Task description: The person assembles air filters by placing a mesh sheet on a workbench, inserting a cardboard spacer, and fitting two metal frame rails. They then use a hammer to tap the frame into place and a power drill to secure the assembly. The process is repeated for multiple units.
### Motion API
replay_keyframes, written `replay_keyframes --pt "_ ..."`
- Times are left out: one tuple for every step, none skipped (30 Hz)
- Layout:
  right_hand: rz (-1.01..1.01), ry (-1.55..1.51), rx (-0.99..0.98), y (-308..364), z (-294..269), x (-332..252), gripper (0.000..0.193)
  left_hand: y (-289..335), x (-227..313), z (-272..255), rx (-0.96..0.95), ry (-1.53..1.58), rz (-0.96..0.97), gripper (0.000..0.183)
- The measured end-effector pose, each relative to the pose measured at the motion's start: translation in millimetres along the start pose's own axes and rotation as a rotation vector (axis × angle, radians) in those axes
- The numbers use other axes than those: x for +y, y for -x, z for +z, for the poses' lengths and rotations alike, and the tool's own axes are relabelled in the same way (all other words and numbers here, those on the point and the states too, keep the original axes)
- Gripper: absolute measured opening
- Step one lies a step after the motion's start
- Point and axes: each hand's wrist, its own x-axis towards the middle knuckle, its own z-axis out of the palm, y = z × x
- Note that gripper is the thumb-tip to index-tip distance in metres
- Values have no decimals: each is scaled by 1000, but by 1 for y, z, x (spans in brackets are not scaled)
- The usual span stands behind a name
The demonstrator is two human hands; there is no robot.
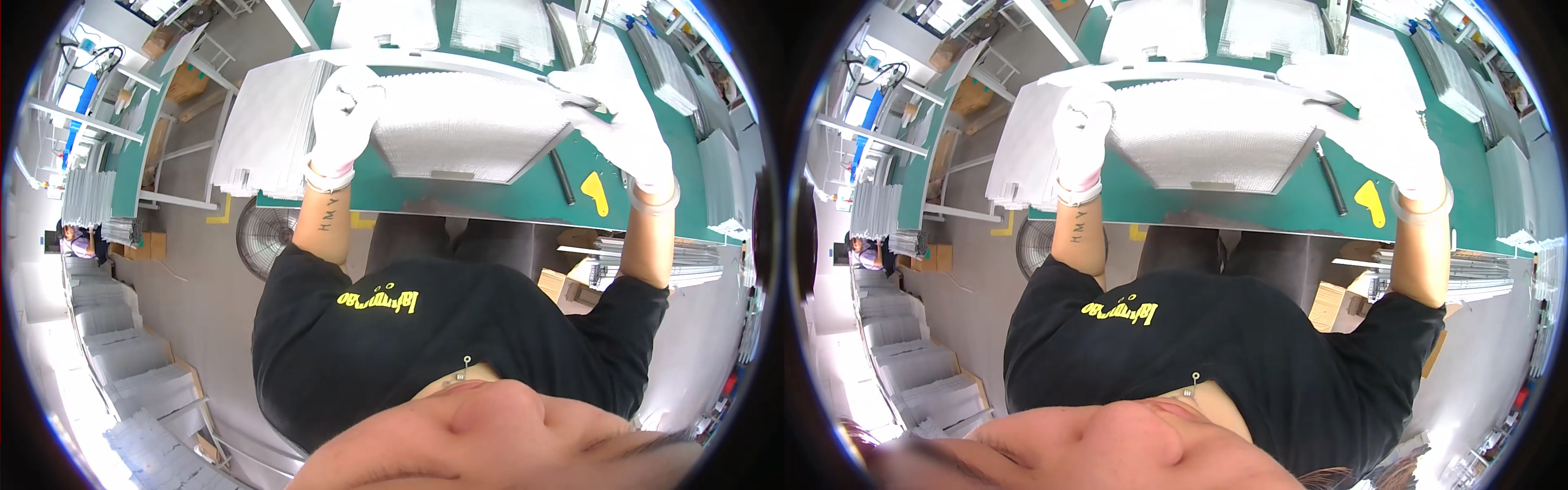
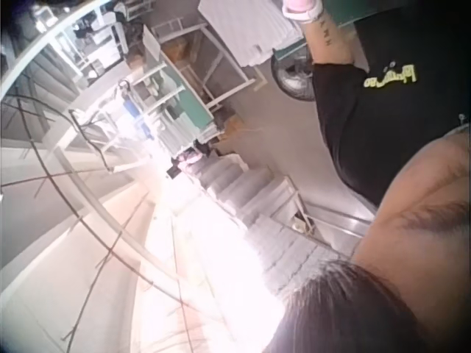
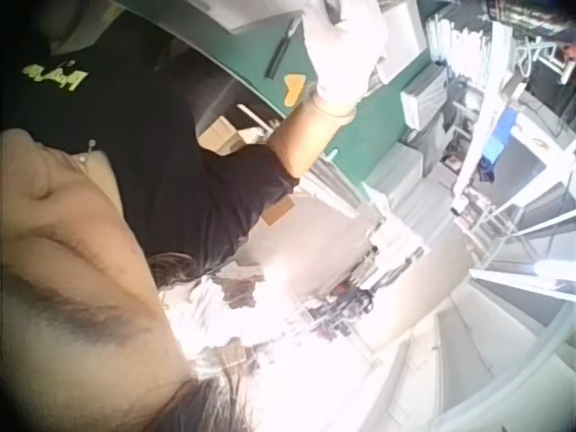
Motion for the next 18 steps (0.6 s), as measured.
replay_keyframes --pt "-1 -41 24 -4 1 -3 33 1 1 -1 -6 79 -43 6" --pt "-2 -82 48 -7 1 -5 28 1 2 -1 -17 109 -60 10" --pt "88 -50 -55 -11 -2 -7 28 0 2 -1 -20 143 -67 10" --pt "180 -23 -157 -16 -6 -10 29 -1 3 -2 -24 174 -78 11" --pt "272 4 -258 -18 -8 -10 30 -1 3 -2 -28 204 -88 12" --pt "171 59 -220 -17 -8 -6 31 -1 4 -1 5 118 -62 12" --pt "70 117 -184 -16 -6 1 32 0 2 1 41 35 -35 13" --pt "-5 140 -173 -17 -4 3 33 1 1 3 76 -48 -9 13" --pt "-80 167 -159 -19 -5 3 35 2 -2 2 68 -87 -4 13" --pt "-133 148 -171 -28 0 -2 36 5 -5 -1 62 -135 -6 13" --pt "-165 139 -177 -36 2 -8 38 6 -5 -2 56 -182 -5 12" --pt "-196 129 -183 -43 4 -14 39 5 -4 -2 48 -128 -16 13" --pt "-205 131 -187 -49 5 -21 41 2 0 -1 41 -72 -22 13" --pt "-215 133 -190 -52 5 -25 43 -1 3 0 34 -17 -29 13" --pt "-204 73 -180 -54 9 -22 43 -1 5 -1 17 -1 -34 13" --pt "-188 19 -171 -54 16 -17 43 -2 7 -1 -3 20 -37 13" --pt "-173 -35 -161 -53 20 -15 42 -3 10 -1 -23 41 -40 13" --pt "-162 -16 -178 -54 22 -16 40 -6 14 -3 -70 51 -57 12"
